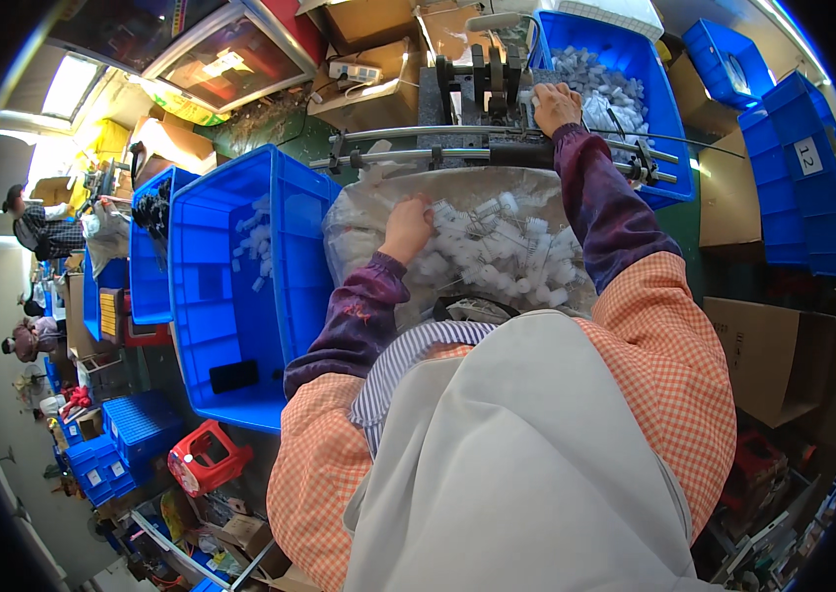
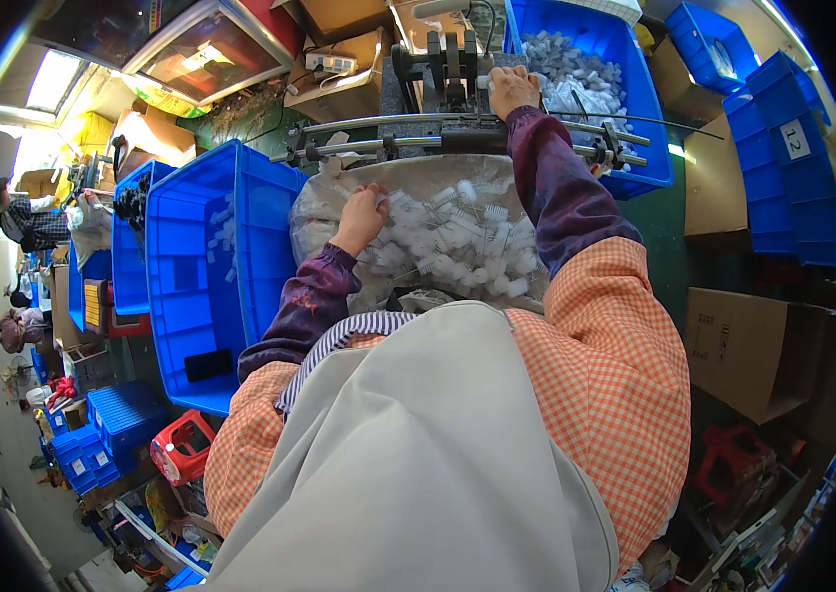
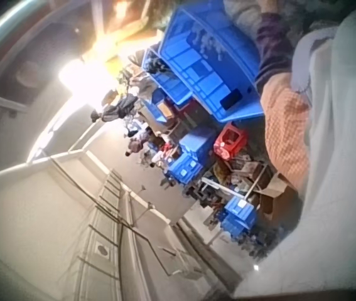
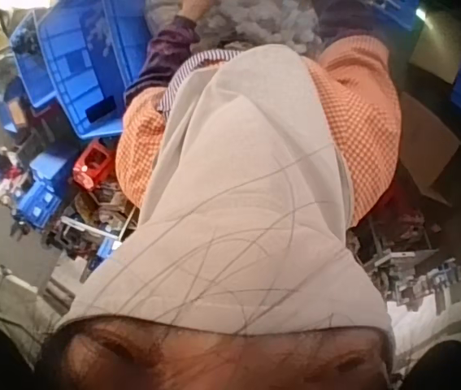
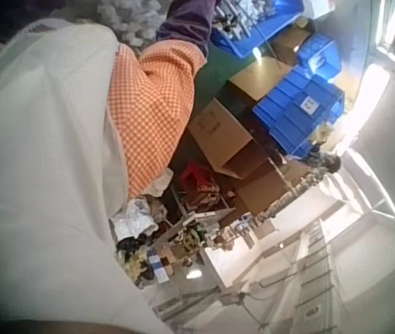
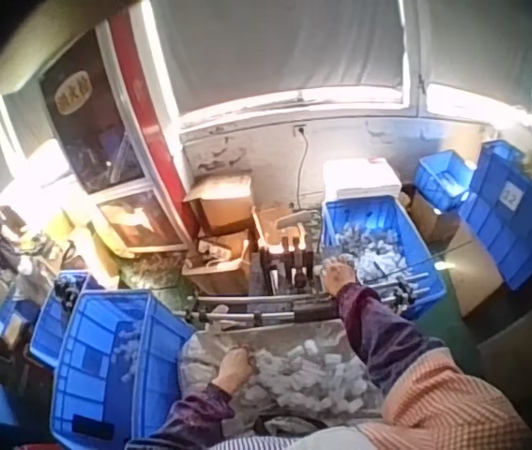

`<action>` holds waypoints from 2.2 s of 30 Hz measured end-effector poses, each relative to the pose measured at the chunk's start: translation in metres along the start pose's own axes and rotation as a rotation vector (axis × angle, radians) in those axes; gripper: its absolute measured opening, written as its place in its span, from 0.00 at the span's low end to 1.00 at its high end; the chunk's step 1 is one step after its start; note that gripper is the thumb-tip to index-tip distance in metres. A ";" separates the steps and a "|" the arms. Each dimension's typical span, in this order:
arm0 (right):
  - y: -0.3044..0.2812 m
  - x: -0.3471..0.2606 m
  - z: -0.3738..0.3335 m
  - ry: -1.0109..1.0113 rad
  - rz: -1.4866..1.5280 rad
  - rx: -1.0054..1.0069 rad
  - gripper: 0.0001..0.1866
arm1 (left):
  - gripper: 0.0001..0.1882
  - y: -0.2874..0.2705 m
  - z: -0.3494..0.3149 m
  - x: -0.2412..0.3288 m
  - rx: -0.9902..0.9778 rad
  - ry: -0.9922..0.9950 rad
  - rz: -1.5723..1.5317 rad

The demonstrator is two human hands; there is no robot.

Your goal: The person repeatedly picks small white cotton-like pieces from a large pile on a table and places them into a blue bin. The action is continuous and repetitive throughout the clip.

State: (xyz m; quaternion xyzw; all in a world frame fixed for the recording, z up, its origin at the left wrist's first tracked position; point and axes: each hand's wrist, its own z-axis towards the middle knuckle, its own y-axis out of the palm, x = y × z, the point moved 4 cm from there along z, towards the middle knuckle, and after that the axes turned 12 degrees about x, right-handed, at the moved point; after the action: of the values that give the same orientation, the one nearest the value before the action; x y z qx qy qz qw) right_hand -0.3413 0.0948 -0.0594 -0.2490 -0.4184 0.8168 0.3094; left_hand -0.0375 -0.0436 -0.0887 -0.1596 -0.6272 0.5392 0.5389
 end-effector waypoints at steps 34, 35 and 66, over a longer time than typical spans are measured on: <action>0.001 0.002 0.004 0.032 -0.009 -0.013 0.08 | 0.12 -0.005 -0.002 0.000 0.019 -0.023 -0.032; 0.001 0.003 0.004 0.033 0.002 -0.005 0.08 | 0.12 -0.006 -0.002 0.001 0.016 -0.031 -0.031; 0.005 0.007 0.012 0.152 -0.066 -0.181 0.12 | 0.12 -0.007 -0.004 -0.004 0.017 -0.027 -0.037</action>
State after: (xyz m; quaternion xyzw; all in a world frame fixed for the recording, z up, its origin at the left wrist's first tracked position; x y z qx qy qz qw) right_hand -0.3552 0.0912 -0.0579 -0.3232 -0.4738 0.7437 0.3434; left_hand -0.0304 -0.0473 -0.0853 -0.1357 -0.6327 0.5367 0.5415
